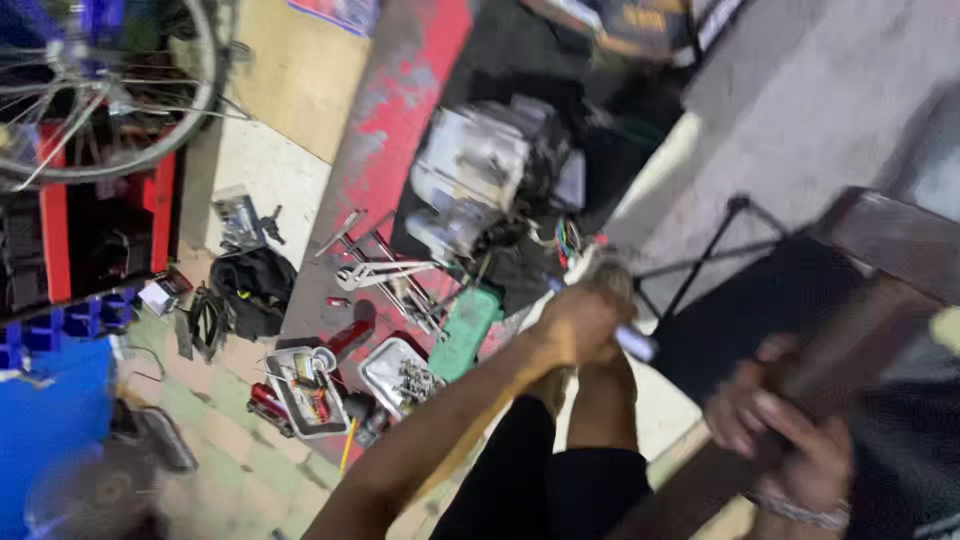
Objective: The person uses a wrench to loosen a bolt on a disassembled engine block. They then use a hammer to tap a socket onto a component and remove a small metal part from the engine assembly.
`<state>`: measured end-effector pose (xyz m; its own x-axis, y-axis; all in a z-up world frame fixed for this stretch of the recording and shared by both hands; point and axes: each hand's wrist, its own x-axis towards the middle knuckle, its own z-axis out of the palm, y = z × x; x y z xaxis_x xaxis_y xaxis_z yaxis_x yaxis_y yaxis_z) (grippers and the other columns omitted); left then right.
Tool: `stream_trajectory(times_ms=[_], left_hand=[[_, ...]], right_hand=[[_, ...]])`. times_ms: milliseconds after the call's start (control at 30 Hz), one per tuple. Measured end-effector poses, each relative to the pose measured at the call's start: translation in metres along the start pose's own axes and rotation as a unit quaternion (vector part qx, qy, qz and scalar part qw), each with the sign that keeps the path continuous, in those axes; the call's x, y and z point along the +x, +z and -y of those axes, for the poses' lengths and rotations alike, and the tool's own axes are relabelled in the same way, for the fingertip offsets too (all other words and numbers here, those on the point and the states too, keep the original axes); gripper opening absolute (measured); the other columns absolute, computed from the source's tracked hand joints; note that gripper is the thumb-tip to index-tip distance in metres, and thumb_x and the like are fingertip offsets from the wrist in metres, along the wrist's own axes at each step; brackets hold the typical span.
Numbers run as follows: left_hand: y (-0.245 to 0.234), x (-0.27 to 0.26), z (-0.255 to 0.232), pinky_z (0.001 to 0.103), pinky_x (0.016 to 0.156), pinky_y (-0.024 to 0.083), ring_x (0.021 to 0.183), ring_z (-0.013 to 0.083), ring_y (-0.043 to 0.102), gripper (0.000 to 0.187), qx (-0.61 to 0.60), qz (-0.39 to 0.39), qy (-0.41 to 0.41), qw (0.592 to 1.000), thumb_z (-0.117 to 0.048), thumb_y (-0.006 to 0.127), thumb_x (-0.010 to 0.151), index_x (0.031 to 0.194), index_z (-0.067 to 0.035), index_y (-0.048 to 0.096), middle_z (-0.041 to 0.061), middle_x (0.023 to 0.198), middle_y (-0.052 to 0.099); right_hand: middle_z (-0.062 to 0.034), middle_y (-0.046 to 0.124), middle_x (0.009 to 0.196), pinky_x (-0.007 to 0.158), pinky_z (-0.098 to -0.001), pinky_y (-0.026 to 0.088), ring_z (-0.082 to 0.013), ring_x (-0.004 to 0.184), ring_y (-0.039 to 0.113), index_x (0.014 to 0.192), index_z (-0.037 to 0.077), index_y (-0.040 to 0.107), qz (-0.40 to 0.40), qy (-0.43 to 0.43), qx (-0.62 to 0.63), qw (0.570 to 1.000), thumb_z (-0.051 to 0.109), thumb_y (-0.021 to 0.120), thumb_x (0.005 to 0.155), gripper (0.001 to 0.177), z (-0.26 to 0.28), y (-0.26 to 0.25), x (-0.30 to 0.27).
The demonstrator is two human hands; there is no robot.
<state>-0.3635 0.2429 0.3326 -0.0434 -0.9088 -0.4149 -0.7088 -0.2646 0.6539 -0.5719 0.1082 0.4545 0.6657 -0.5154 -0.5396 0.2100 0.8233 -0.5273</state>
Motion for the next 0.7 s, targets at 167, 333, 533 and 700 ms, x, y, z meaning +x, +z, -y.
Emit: stream_trajectory(times_ms=[167, 333, 533, 700], left_hand=[[0.021, 0.01, 0.051, 0.046, 0.087, 0.054, 0.097, 0.0336, 0.068, 0.04, 0.006, -0.042, 0.045, 0.998, -0.022, 0.077, 0.06, 0.097, -0.009, 0.069, 0.011, 0.096, 0.071], [0.01, 0.02, 0.075, 0.045, 0.088, 0.054, 0.097, 0.0328, 0.068, 0.039, 0.039, -0.016, 0.032, 0.999, -0.022, 0.079, 0.054, 0.09, -0.01, 0.07, 0.01, 0.093, 0.071], [0.001, 0.018, 0.084, 0.045, 0.088, 0.052, 0.096, 0.0311, 0.068, 0.043, 0.039, -0.023, 0.051, 0.998, -0.025, 0.083, 0.06, 0.098, -0.01, 0.07, 0.009, 0.092, 0.07], [0.001, 0.018, 0.082, 0.047, 0.09, 0.051, 0.095, 0.032, 0.068, 0.049, 0.008, -0.006, 0.064, 0.998, -0.033, 0.087, 0.056, 0.095, -0.01, 0.07, 0.008, 0.089, 0.07]], right_hand=[[-0.0065, 0.056, 0.082, 0.053, -0.0323, 0.044, -0.0167, 0.064, 0.057, 0.127, 0.0, 0.055, -0.205, 0.044, 0.012, 0.978, 0.004, 0.069, 0.092, 0.038, -0.082, -0.029, 0.004], [-0.0106, 0.069, 0.104, 0.066, -0.0325, 0.056, -0.0191, 0.081, 0.067, 0.119, -0.001, 0.061, -0.278, 0.025, -0.119, 0.953, -0.001, 0.072, 0.089, 0.032, -0.152, -0.057, 0.058], [-0.0125, 0.073, 0.116, 0.066, -0.0302, 0.059, -0.0165, 0.09, 0.071, 0.119, -0.001, 0.061, -0.223, -0.012, -0.117, 0.968, 0.001, 0.073, 0.091, 0.03, -0.186, -0.038, 0.069], [-0.0125, 0.072, 0.115, 0.065, -0.0276, 0.059, -0.0152, 0.086, 0.072, 0.125, 0.001, 0.056, -0.223, -0.038, -0.113, 0.967, 0.0, 0.075, 0.089, 0.041, -0.194, -0.025, 0.071]])
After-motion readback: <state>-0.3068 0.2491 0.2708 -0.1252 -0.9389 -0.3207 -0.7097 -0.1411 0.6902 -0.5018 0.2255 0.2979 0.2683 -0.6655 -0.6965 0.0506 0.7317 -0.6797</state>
